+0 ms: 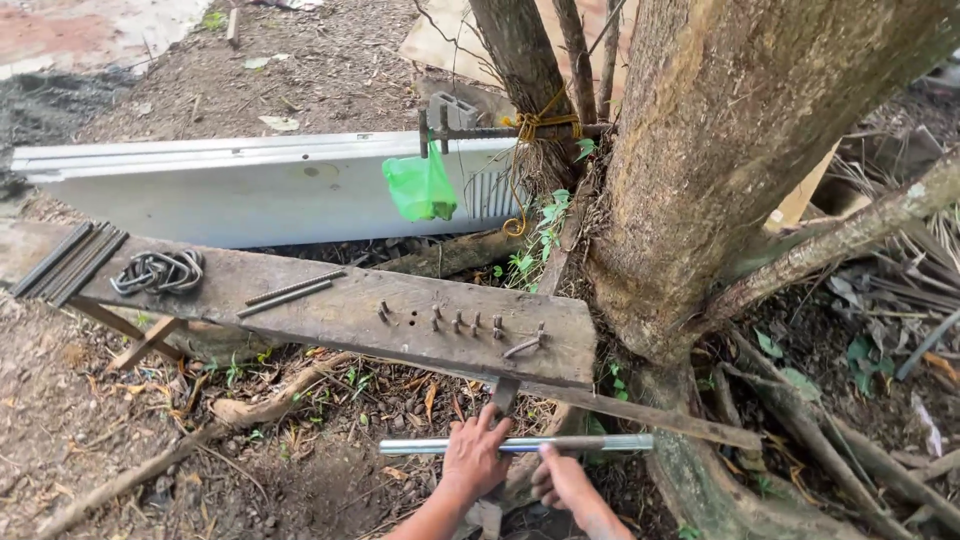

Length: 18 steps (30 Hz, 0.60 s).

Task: Manually bending rebar bars using a metal pipe as a lever on a wooden bending jig.

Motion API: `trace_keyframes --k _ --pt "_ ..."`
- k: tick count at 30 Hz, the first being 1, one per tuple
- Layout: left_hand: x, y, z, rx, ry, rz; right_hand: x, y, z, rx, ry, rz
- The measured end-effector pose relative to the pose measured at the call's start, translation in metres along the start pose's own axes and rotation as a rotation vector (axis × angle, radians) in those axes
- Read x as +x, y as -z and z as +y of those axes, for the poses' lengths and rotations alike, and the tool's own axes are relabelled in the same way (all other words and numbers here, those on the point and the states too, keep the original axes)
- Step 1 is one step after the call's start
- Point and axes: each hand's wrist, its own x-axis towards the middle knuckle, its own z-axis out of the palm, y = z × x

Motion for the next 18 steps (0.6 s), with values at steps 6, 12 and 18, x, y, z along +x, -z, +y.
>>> trace_keyframes --k 6,12,18 --pt "-0.004 -0.017 0.017 -0.003 0.086 0.215 -0.043 0.010 -0.047 -0.417 0.795 0.345" --pt "-0.003 -0.014 0.028 0.000 0.192 0.168 -0.002 0.041 -0.107 -0.593 1.101 0.722" --pt "-0.001 -0.021 0.016 -0.019 0.211 0.093 0.011 0.017 -0.124 -0.781 0.875 0.900"
